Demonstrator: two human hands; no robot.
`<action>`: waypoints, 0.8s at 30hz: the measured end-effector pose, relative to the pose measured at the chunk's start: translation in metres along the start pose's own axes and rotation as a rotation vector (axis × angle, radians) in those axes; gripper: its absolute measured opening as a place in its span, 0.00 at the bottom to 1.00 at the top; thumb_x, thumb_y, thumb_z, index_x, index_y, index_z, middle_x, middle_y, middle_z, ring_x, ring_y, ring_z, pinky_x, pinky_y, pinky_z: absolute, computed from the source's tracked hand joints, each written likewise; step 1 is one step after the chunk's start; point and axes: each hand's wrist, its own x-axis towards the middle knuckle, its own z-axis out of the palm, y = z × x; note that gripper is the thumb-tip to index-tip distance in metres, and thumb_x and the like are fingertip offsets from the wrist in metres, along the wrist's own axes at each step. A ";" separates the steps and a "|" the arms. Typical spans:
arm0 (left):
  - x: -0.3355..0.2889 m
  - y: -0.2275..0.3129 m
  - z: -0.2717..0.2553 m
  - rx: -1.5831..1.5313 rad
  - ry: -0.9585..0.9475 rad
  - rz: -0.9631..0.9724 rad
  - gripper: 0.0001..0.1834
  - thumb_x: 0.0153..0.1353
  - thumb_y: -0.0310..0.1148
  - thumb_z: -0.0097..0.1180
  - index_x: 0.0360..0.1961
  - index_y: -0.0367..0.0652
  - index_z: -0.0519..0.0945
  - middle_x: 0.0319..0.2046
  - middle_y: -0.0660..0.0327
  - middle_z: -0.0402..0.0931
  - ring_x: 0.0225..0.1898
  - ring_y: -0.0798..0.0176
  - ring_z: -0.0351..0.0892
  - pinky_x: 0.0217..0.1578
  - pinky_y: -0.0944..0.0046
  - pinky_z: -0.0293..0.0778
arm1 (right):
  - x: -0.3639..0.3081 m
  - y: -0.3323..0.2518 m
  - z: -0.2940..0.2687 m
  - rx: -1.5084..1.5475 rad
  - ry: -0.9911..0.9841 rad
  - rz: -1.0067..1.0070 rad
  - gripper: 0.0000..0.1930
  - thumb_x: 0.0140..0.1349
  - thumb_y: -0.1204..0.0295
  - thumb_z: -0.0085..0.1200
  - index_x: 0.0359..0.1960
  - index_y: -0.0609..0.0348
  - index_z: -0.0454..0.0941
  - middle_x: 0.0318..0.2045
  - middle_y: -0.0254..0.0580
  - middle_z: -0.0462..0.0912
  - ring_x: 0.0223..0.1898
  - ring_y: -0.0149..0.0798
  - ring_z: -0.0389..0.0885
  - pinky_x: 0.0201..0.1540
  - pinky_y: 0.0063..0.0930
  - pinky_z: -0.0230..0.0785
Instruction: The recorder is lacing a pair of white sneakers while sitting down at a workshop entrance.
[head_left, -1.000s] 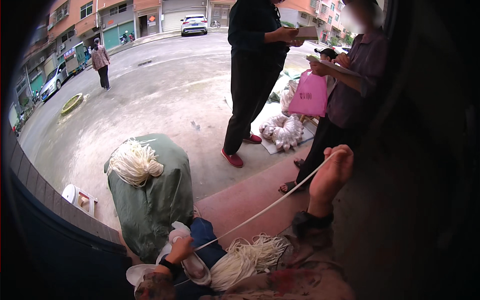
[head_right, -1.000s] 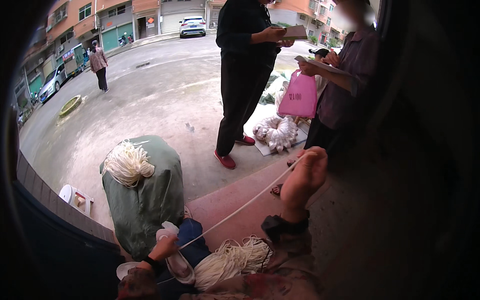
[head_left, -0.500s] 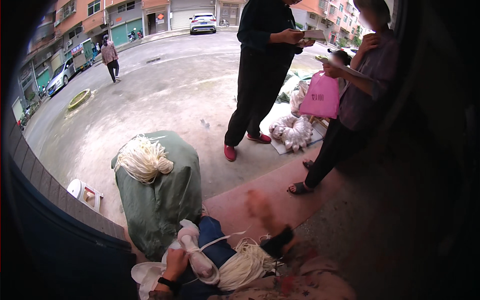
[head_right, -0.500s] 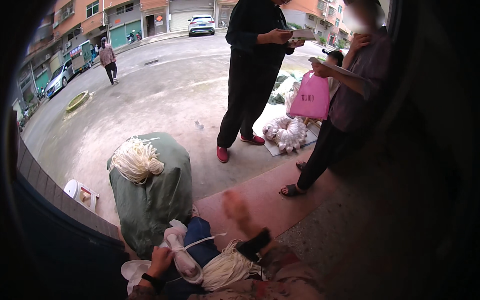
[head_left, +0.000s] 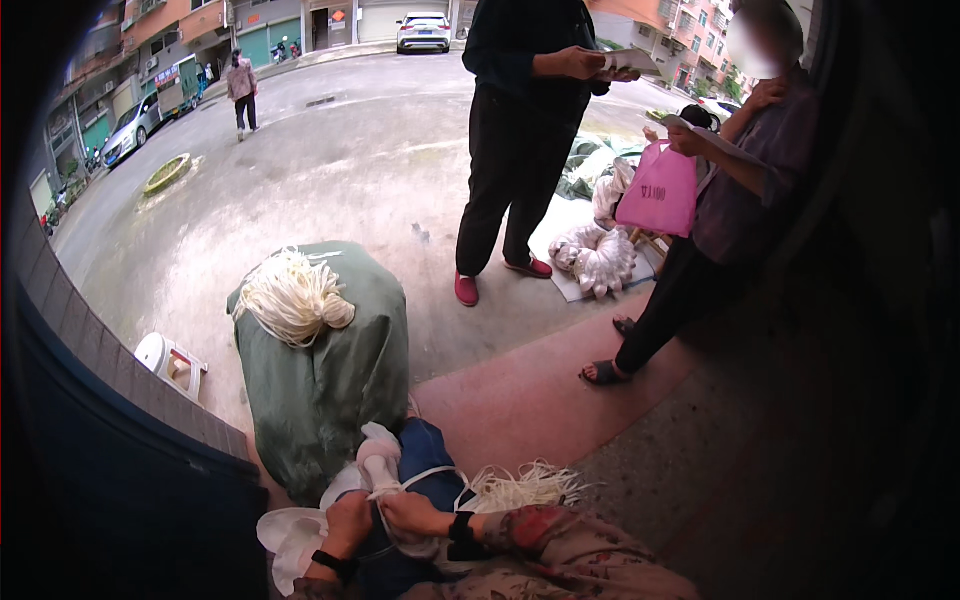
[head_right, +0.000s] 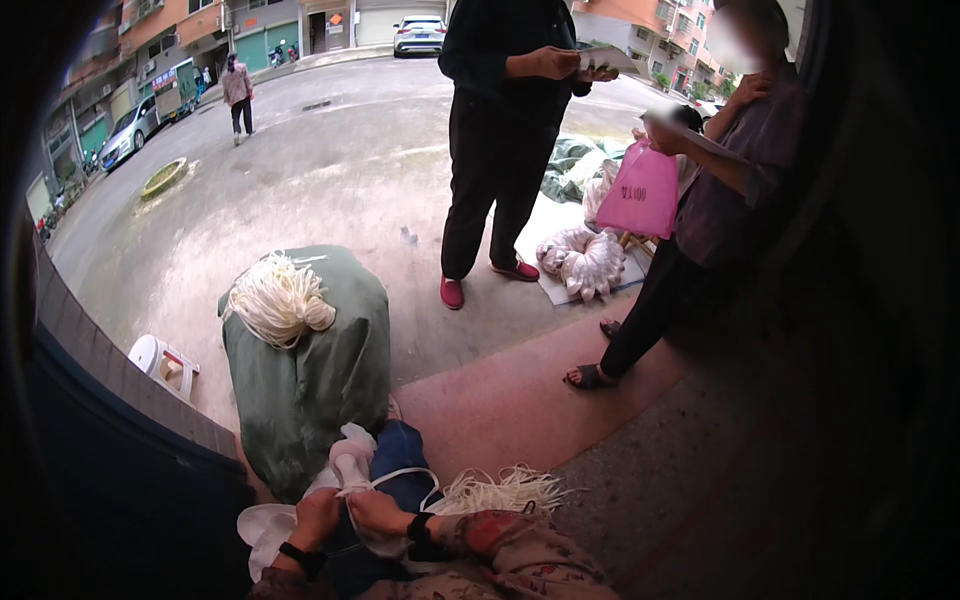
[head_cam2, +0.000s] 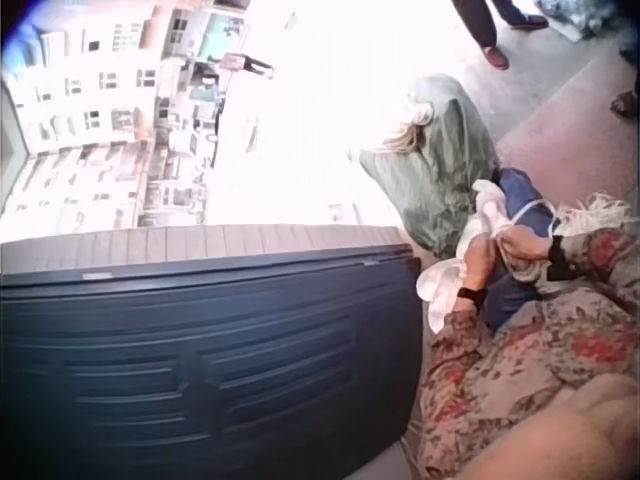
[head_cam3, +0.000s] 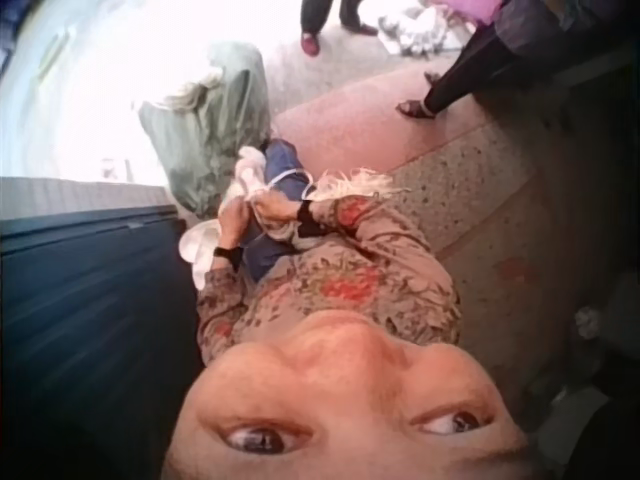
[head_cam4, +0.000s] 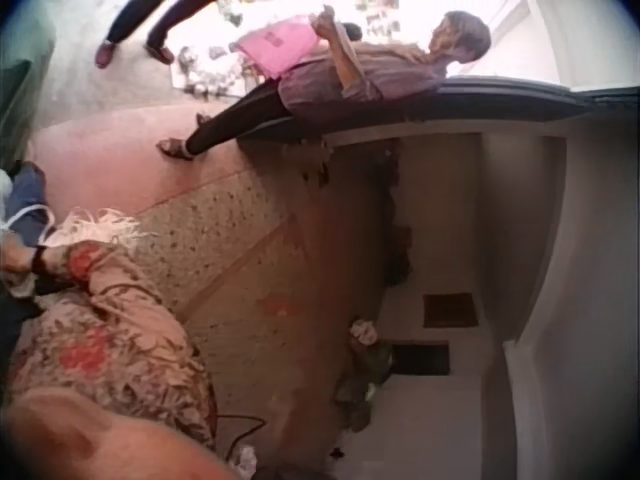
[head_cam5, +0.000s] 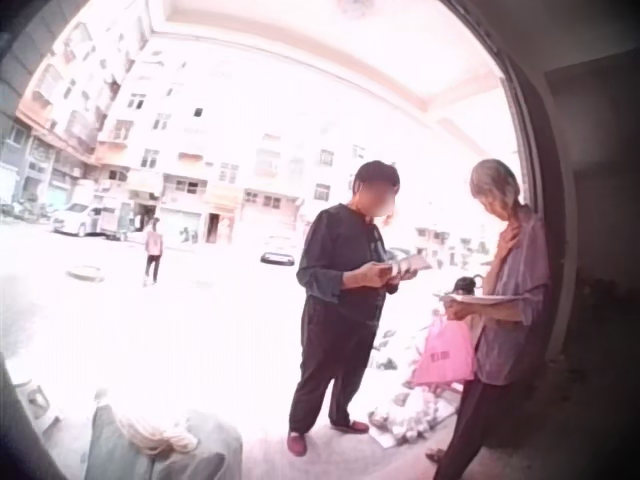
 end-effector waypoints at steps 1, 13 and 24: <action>0.002 0.001 0.001 -0.001 0.022 0.012 0.06 0.53 0.29 0.48 0.30 0.42 0.76 0.26 0.50 0.76 0.29 0.45 0.76 0.29 0.48 0.70 | -0.001 -0.001 0.000 -0.027 0.102 -0.053 0.11 0.57 0.63 0.44 0.29 0.57 0.74 0.24 0.55 0.77 0.28 0.57 0.77 0.30 0.48 0.69; 0.007 -0.007 0.019 -0.121 -0.040 -0.206 0.08 0.59 0.33 0.45 0.31 0.42 0.74 0.27 0.48 0.75 0.33 0.44 0.74 0.32 0.49 0.69 | -0.004 0.002 -0.012 -0.246 0.127 -0.055 0.08 0.56 0.67 0.49 0.37 0.51 0.75 0.20 0.51 0.77 0.23 0.53 0.78 0.25 0.44 0.69; 0.015 -0.006 0.021 -0.094 -0.070 -0.308 0.12 0.59 0.37 0.44 0.28 0.39 0.74 0.23 0.46 0.75 0.29 0.41 0.75 0.30 0.47 0.70 | 0.018 -0.002 -0.004 -0.346 0.012 -0.021 0.08 0.57 0.69 0.46 0.34 0.60 0.70 0.21 0.52 0.78 0.24 0.53 0.78 0.26 0.44 0.70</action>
